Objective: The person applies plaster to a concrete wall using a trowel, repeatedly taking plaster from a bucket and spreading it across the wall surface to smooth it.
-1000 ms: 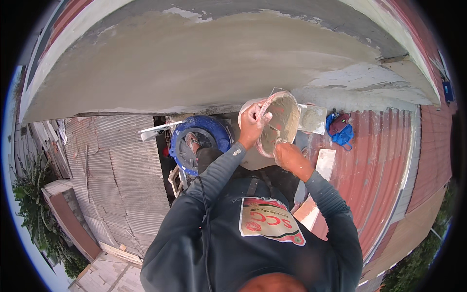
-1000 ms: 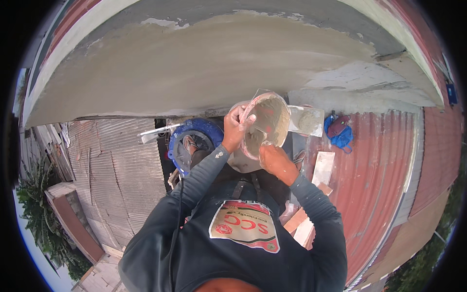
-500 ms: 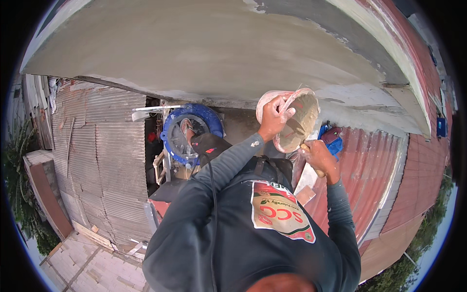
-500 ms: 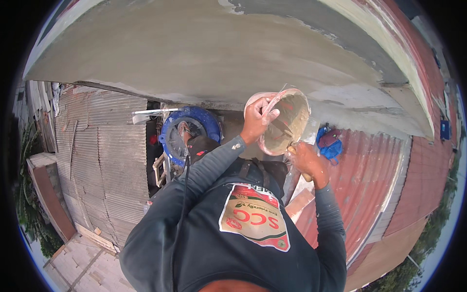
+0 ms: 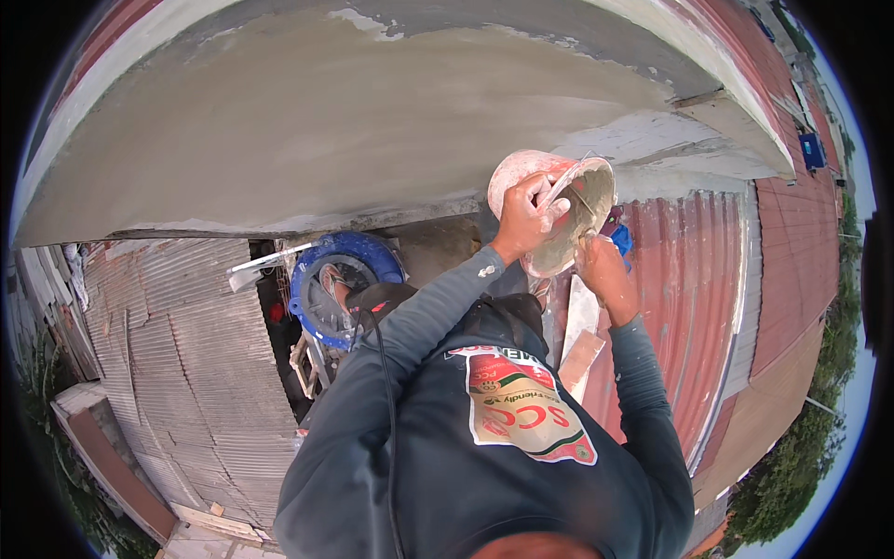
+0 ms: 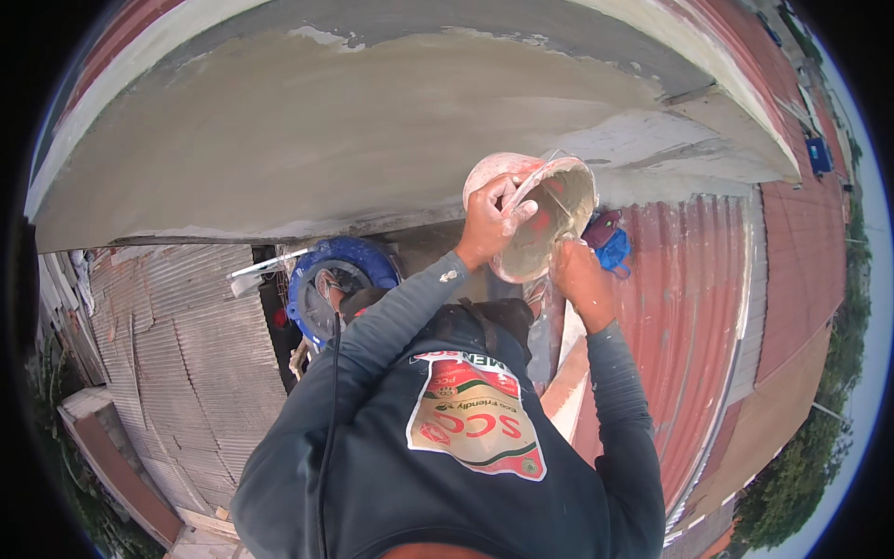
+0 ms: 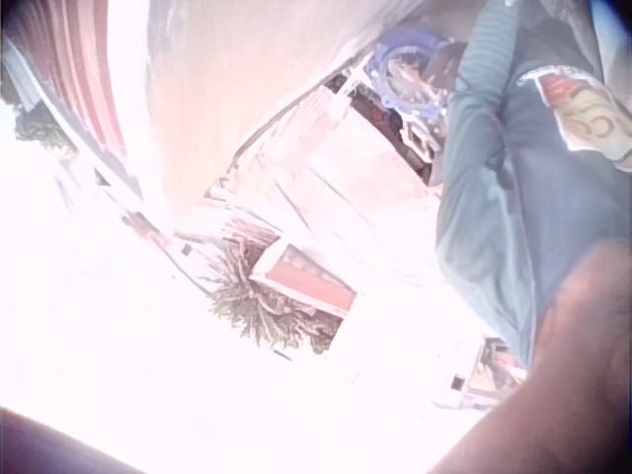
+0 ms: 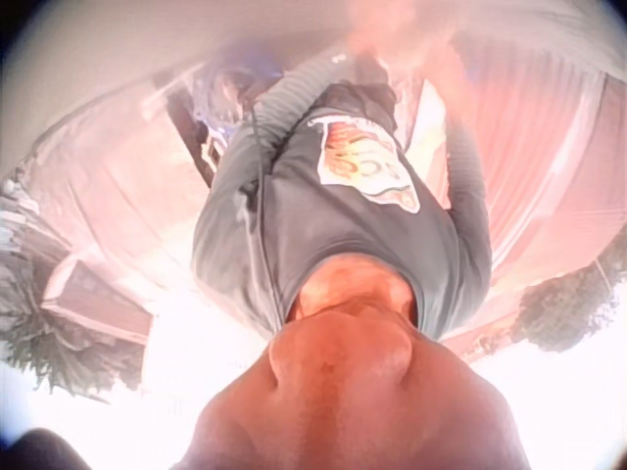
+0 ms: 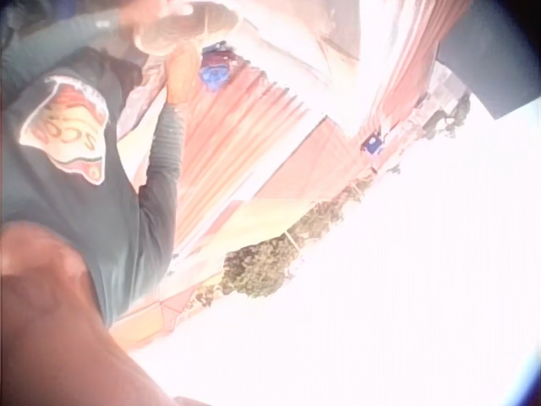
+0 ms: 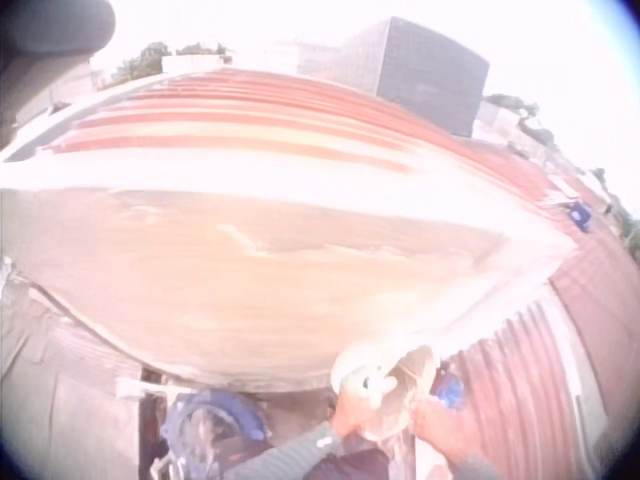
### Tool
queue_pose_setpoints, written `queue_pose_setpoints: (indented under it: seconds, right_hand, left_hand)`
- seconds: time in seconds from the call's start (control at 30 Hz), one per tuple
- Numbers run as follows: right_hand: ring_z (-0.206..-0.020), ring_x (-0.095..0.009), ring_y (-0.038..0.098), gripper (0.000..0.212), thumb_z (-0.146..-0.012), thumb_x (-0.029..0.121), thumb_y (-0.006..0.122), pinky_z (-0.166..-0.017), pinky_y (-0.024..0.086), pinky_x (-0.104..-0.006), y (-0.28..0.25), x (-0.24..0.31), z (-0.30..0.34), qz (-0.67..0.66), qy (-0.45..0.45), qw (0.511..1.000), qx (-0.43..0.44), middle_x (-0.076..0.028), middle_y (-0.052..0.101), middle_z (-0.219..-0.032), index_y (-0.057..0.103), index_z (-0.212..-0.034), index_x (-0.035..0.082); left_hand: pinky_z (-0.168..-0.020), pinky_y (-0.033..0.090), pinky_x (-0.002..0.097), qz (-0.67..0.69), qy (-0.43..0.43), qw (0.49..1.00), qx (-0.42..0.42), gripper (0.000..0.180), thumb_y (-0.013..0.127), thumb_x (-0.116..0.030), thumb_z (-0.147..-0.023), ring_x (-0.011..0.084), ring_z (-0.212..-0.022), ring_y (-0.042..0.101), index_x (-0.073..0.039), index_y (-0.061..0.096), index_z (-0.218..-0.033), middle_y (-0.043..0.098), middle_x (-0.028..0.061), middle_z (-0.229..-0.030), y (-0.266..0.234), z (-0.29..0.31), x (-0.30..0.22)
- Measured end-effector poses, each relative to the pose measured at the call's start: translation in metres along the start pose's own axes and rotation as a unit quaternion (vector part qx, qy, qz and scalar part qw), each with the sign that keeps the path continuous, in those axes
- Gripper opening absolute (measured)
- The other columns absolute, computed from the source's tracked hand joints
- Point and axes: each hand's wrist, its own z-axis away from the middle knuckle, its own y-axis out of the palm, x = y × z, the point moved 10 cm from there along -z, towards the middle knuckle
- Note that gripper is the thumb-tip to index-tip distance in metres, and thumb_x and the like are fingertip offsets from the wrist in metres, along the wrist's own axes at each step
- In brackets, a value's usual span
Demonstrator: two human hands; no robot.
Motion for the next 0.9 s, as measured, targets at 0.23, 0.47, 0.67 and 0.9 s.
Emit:
queue_pose_setpoints:
  seconds: [0.23, 0.47, 0.67, 0.9]
  right_hand:
    - [-0.084, -0.050, 0.064, 0.019, -0.086, 0.015, 0.062, -0.075, 0.050, -0.0573, -0.010, 0.021, 0.030, -0.058, -0.029, 0.997, 0.050, -0.030, 0.065, -0.083, 0.063, -0.086, -0.004]
    - [-0.082, -0.049, 0.064, 0.015, -0.086, 0.009, 0.058, -0.072, 0.049, -0.0573, -0.046, -0.007, 0.022, 0.008, 0.053, 0.998, -0.036, -0.030, 0.065, -0.083, 0.064, -0.089, -0.004]
    - [-0.084, -0.050, 0.063, 0.018, -0.090, 0.012, 0.057, -0.072, 0.049, -0.0554, -0.062, -0.010, 0.050, -0.041, 0.075, 0.996, 0.027, -0.032, 0.064, -0.085, 0.063, -0.091, -0.006]
    - [-0.050, -0.013, 0.056, 0.026, -0.095, 0.021, 0.062, -0.042, 0.043, -0.0294, -0.070, -0.024, 0.078, -0.311, 0.156, 0.933, 0.095, -0.006, 0.061, -0.070, 0.064, -0.090, -0.004]
  left_hand:
    - [-0.076, 0.045, 0.0375, -0.034, 0.057, 0.997, 0.036, 0.035, 0.080, -0.008, -0.076, 0.0248, -0.073, 0.050, -0.001, 0.046, -0.072, 0.057, 0.0098, -0.078, 0.008, -0.008, -0.023]
    - [-0.098, 0.043, 0.0430, -0.029, 0.139, 0.984, 0.108, 0.024, 0.079, -0.005, -0.074, 0.0346, -0.105, 0.063, 0.002, 0.062, -0.090, 0.071, 0.0143, -0.116, 0.061, -0.004, -0.061]
    - [-0.100, 0.043, 0.0451, 0.024, 0.154, 0.977, 0.144, 0.030, 0.081, -0.004, -0.073, 0.0334, -0.104, 0.060, 0.000, 0.067, -0.099, 0.072, 0.0114, -0.113, 0.091, -0.006, -0.094]
    - [-0.098, 0.046, 0.0429, 0.048, 0.181, 0.958, 0.215, 0.052, 0.086, -0.012, -0.069, 0.0296, -0.108, 0.060, -0.003, 0.072, -0.118, 0.073, 0.0079, -0.111, 0.114, 0.005, -0.114]
